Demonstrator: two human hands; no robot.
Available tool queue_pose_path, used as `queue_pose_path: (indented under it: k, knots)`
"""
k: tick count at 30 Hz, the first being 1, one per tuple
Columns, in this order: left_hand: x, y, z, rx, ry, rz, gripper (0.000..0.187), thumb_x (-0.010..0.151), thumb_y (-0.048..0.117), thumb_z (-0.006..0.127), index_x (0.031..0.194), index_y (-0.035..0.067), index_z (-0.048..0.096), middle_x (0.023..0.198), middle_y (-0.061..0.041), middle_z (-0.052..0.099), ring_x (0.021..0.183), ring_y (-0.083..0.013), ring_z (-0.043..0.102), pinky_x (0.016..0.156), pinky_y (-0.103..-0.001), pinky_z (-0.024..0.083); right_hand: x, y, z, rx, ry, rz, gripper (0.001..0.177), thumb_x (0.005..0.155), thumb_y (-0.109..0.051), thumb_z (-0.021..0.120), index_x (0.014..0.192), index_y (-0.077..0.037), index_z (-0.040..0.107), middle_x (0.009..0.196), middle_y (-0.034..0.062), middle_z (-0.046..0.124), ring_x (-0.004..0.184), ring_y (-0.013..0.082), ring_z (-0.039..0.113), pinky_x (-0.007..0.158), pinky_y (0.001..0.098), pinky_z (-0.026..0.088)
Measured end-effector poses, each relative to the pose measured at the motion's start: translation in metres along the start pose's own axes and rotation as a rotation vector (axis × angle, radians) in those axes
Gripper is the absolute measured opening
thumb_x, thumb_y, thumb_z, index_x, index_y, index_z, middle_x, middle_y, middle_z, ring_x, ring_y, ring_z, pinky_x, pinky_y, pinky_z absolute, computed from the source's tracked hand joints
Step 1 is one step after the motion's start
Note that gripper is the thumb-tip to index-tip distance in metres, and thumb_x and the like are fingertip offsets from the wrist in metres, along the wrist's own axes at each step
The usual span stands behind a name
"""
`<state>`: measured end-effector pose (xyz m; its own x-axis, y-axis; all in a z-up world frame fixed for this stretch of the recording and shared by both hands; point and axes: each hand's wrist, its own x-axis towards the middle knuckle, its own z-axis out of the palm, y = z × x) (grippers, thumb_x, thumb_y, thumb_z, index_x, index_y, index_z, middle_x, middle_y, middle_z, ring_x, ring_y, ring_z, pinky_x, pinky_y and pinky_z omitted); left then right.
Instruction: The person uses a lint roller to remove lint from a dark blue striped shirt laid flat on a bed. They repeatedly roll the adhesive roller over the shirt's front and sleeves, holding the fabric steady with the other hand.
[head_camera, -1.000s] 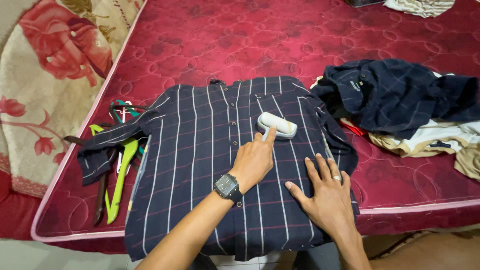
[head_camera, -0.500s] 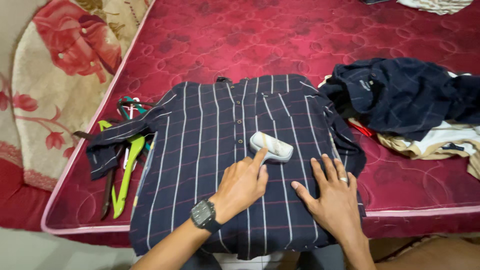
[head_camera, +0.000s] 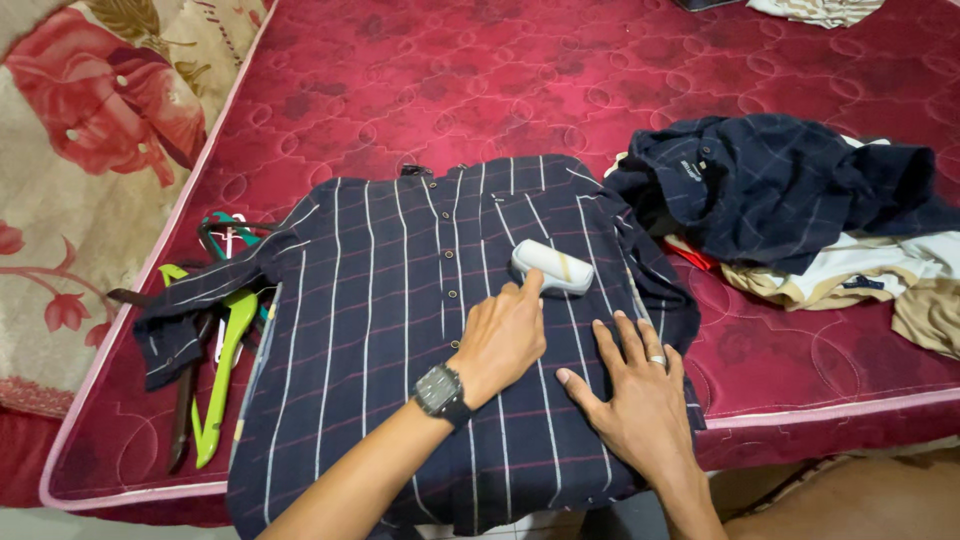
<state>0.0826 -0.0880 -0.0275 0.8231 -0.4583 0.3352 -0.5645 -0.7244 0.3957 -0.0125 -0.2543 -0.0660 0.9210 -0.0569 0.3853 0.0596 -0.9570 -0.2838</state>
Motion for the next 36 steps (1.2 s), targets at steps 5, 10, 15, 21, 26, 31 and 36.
queue_pose_path:
  k: [5, 10, 15, 21, 26, 31, 36]
  knots:
    - [0.020, -0.003, 0.014, 0.022, 0.058, 0.029, 0.020, 0.095, 0.010, 0.056, 0.112, 0.001, 0.051, 0.082, -0.028, 0.065, 0.067, -0.0456, 0.068, 0.058, -0.055, 0.054, 0.001, 0.001, 0.000, 0.005, -0.009, 0.010, 0.077, 0.083, -0.061, 0.064, 0.138, -0.007, 0.059, 0.149, 0.0192, 0.049, 0.142, 0.0382, 0.038, 0.112, 0.0552, 0.028]
    - [0.013, 0.000, 0.024, 0.073, 0.076, 0.039, 0.026, 0.089, 0.004, 0.056, 0.115, 0.001, 0.051, 0.081, -0.028, 0.065, 0.065, -0.0431, 0.069, 0.055, -0.051, 0.055, 0.000, 0.001, 0.001, 0.001, 0.002, 0.004, 0.076, 0.083, -0.061, 0.064, 0.138, -0.008, 0.059, 0.149, 0.0193, 0.050, 0.142, 0.0384, 0.038, 0.112, 0.0553, 0.028]
    - [-0.003, 0.005, 0.023, 0.097, 0.071, 0.018, 0.036, 0.088, 0.004, 0.056, 0.123, -0.001, 0.050, 0.083, -0.030, 0.064, 0.061, -0.0416, 0.069, 0.050, -0.048, 0.055, -0.002, 0.004, 0.004, 0.015, 0.024, -0.029, 0.075, 0.085, -0.059, 0.063, 0.139, -0.007, 0.059, 0.150, 0.0201, 0.050, 0.142, 0.0393, 0.041, 0.112, 0.0538, 0.029]
    - [-0.016, 0.012, 0.011, 0.126, 0.012, -0.011, 0.042, 0.087, 0.004, 0.057, 0.127, -0.003, 0.049, 0.082, -0.028, 0.064, 0.060, -0.0400, 0.069, 0.050, -0.047, 0.056, -0.002, 0.004, 0.003, 0.012, 0.009, -0.027, 0.074, 0.086, -0.057, 0.065, 0.139, -0.005, 0.059, 0.151, 0.0214, 0.049, 0.141, 0.0404, 0.040, 0.113, 0.0563, 0.027]
    - [-0.032, 0.014, 0.008, 0.120, 0.059, -0.010, 0.058, 0.080, -0.001, 0.062, 0.136, -0.006, 0.045, 0.090, -0.028, 0.064, 0.070, -0.0400, 0.070, 0.055, -0.045, 0.057, -0.001, 0.007, -0.004, -0.050, 0.011, -0.040, 0.076, 0.083, -0.058, 0.067, 0.133, -0.001, 0.062, 0.148, 0.0185, 0.054, 0.144, 0.0358, 0.041, 0.117, 0.0574, 0.024]
    - [-0.034, 0.008, 0.007, 0.155, 0.050, 0.007, 0.066, 0.078, 0.000, 0.066, 0.140, -0.008, 0.043, 0.094, -0.027, 0.063, 0.076, -0.0383, 0.070, 0.057, -0.043, 0.058, -0.003, 0.012, -0.012, -0.013, 0.016, -0.067, 0.072, 0.083, -0.055, 0.068, 0.130, 0.000, 0.065, 0.143, 0.0170, 0.059, 0.141, 0.0349, 0.047, 0.118, 0.0556, 0.026]
    - [-0.024, 0.003, 0.013, 0.227, 0.033, 0.039, 0.067, 0.081, 0.004, 0.064, 0.144, -0.007, 0.044, 0.092, -0.025, 0.064, 0.067, -0.0342, 0.071, 0.053, -0.041, 0.058, -0.004, 0.012, -0.011, 0.099, 0.036, -0.089, 0.067, 0.083, -0.046, 0.072, 0.131, 0.001, 0.065, 0.145, 0.0225, 0.057, 0.139, 0.0402, 0.048, 0.113, 0.0476, 0.036]
